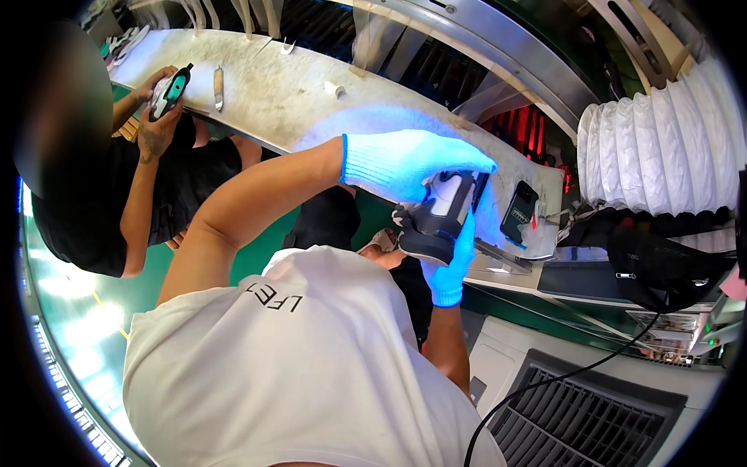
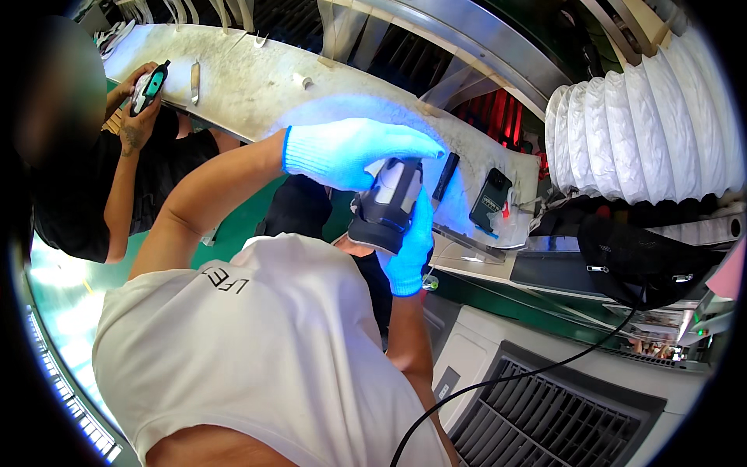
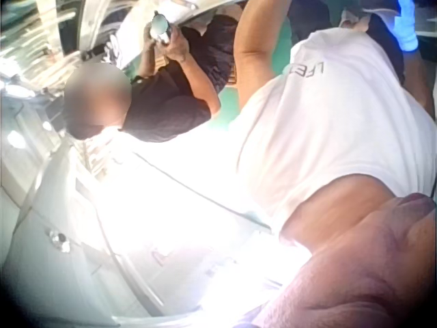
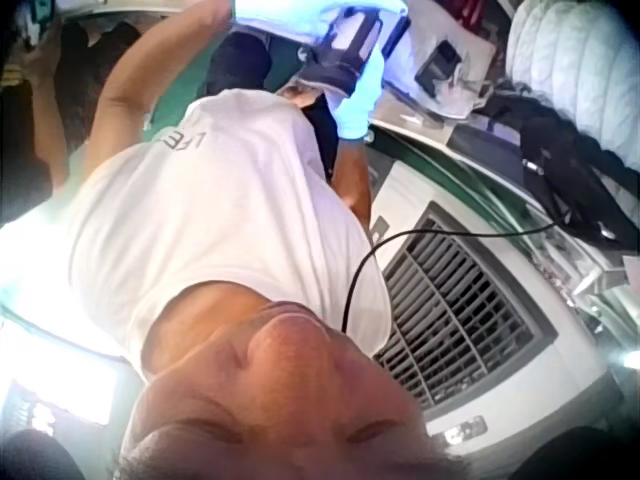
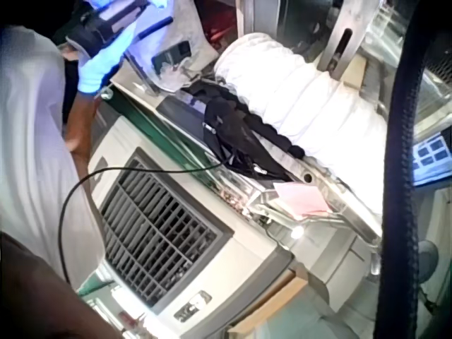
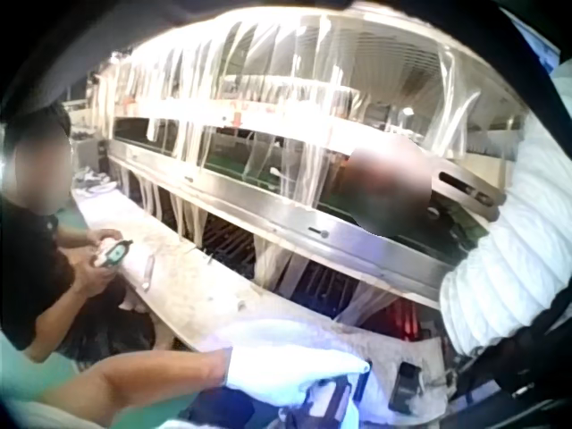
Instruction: The person uses a small black tool to scrape and clean the surface of a white and grey sneaker on a factory workbench. They repeatedly rub the tool against the shoe's upper and sole, rotating the shoe to access different areas. The person also briefly handles a white plastic bag and a shoe insert during the process.
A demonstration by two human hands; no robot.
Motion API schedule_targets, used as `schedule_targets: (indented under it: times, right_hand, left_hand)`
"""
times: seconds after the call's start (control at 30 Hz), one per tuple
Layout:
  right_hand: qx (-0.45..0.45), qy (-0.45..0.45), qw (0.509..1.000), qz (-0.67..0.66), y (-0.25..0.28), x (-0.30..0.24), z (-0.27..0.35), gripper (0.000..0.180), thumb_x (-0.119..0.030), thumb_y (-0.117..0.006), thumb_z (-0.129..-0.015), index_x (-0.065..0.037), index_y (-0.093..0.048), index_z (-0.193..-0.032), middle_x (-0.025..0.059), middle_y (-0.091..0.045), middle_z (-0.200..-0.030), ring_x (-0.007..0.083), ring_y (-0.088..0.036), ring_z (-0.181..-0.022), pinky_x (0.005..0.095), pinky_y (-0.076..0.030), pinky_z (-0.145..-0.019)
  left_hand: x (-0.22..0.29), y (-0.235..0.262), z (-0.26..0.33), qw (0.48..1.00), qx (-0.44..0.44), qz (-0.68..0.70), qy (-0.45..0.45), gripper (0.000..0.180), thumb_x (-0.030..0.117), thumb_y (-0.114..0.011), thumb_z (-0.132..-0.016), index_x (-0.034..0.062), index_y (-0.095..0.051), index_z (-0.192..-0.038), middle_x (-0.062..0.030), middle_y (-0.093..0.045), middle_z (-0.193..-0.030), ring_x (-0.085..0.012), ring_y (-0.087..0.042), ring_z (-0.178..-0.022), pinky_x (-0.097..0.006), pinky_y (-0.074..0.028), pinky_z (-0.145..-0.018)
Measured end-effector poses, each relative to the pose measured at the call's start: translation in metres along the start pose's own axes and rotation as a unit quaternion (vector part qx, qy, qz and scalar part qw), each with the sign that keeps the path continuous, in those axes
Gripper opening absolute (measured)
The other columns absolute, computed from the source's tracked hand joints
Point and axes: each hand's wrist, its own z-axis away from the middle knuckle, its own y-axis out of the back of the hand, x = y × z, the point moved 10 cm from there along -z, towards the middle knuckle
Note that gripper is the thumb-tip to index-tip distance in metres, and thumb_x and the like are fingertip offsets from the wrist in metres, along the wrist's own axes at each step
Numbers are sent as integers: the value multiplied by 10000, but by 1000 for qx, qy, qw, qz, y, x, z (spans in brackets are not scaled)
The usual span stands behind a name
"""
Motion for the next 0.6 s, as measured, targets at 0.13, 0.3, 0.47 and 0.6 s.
schedule_targets:
  times: [0.13,0.3,0.47,0.6]
  right_hand:
    - [7,-9,999,-37,14,11,5,682,-397,-516,-1165,-120,-350,-1766,164,-645,-1527,352,-732,-1279,533,-631,-1091]
    - [-2,30,1000,-1,22,23,0,667,-258,-587,-1133,-51,-374,-1730,183,-627,-1565,350,-710,-1323,519,-617,-1115]
    - [-17,61,995,76,-12,20,-4,938,-52,-840,-969,-12,-324,-1751,207,-626,-1564,304,-714,-1313,455,-627,-1100]
    - [7,106,986,128,-28,-10,5,888,-107,-855,-979,-3,-377,-1721,208,-639,-1547,302,-740,-1277,440,-659,-1043]
  left_hand:
    - [-14,-2,11,989,67,121,53,816,52,-814,-821,75,-583,-1603,-199,-715,-1408,-417,-696,-1257,-478,-573,-1085]
    - [-44,-49,74,882,167,339,282,958,136,-915,-827,20,-488,-1676,-200,-597,-1624,-307,-606,-1468,-451,-499,-1222]
    - [3,-75,117,911,231,289,184,1135,202,-1037,-719,-9,-470,-1680,-203,-556,-1680,-287,-571,-1521,-435,-480,-1243]
    - [-12,-84,123,883,254,308,247,1094,184,-1033,-718,-8,-507,-1658,-200,-598,-1640,-274,-615,-1472,-417,-499,-1222]
